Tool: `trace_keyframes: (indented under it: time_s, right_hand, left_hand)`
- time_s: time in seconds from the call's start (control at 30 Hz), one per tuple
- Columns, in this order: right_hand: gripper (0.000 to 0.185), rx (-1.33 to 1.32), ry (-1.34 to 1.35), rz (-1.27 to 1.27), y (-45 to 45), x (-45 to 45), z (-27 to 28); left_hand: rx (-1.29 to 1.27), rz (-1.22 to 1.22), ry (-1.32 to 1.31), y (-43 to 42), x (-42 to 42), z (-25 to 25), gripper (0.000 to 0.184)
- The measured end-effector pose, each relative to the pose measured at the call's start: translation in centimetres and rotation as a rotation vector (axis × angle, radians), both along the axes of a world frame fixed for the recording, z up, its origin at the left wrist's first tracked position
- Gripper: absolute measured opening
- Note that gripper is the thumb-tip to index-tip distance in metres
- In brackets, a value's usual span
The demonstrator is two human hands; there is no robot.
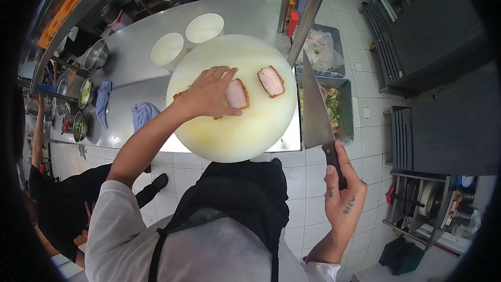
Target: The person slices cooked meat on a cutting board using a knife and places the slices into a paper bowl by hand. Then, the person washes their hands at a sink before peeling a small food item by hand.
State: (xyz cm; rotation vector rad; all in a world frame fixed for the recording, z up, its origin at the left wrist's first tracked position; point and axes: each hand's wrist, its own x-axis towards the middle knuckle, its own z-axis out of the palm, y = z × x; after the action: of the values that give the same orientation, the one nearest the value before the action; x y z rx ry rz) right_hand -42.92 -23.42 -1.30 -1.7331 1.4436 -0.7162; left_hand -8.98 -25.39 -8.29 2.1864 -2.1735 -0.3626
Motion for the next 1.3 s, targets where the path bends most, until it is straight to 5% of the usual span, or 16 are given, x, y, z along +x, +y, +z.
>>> trace_keyframes:
  time_s: [0.2, 0.27, 0.37, 0.5, 0.63, 0.83, 0.93, 1.1, 1.3]
  right_hand:
    - [0.041, 0.017, -0.031, 0.063, 0.5, 1.5, -0.4]
    - [0.041, 0.009, -0.012, 0.077, 0.9, 2.2, -0.9]
    - [0.042, 0.012, -0.024, 0.128, 1.6, 3.6, -1.3]
    - [0.042, 0.083, -0.050, 0.140, 2.4, 5.6, -1.4]
    - [0.042, 0.063, -0.039, 0.190, 2.8, 6.8, -1.5]
    - [0.041, 0.015, -0.017, 0.215, 2.8, 7.0, -0.3]
    - [0.042, 0.010, -0.043, 0.194, 2.9, 6.8, -0.6]
    - [0.043, 0.036, -0.027, 0.189, 2.7, 6.4, -0.3]
    - [0.037, 0.101, -0.054, 0.145, 2.0, 6.0, -0.4]
  left_hand:
    - [0.179, 0.022, 0.141, 4.6, 3.4, 0.2, 0.086]
    - [-0.177, 0.017, 0.230, 7.1, 3.5, -1.5, 0.079]
    - [-0.388, 0.216, 0.401, 10.6, 2.1, -4.1, 0.076]
    - [-0.368, 0.347, 0.663, 13.6, -1.9, -7.1, 0.072]
    - [-0.441, 0.465, 0.620, 12.3, -4.0, -6.8, 0.084]
    - [-0.397, 0.376, 0.359, 11.4, -0.7, -3.9, 0.070]
    - [-0.531, 0.085, 0.129, 8.5, 4.1, -3.8, 0.057]
    - [-0.193, -0.208, 0.081, 4.4, 5.0, -3.9, 0.034]
    - [-0.114, 0.095, -0.126, 3.9, 4.4, -3.8, 0.027]
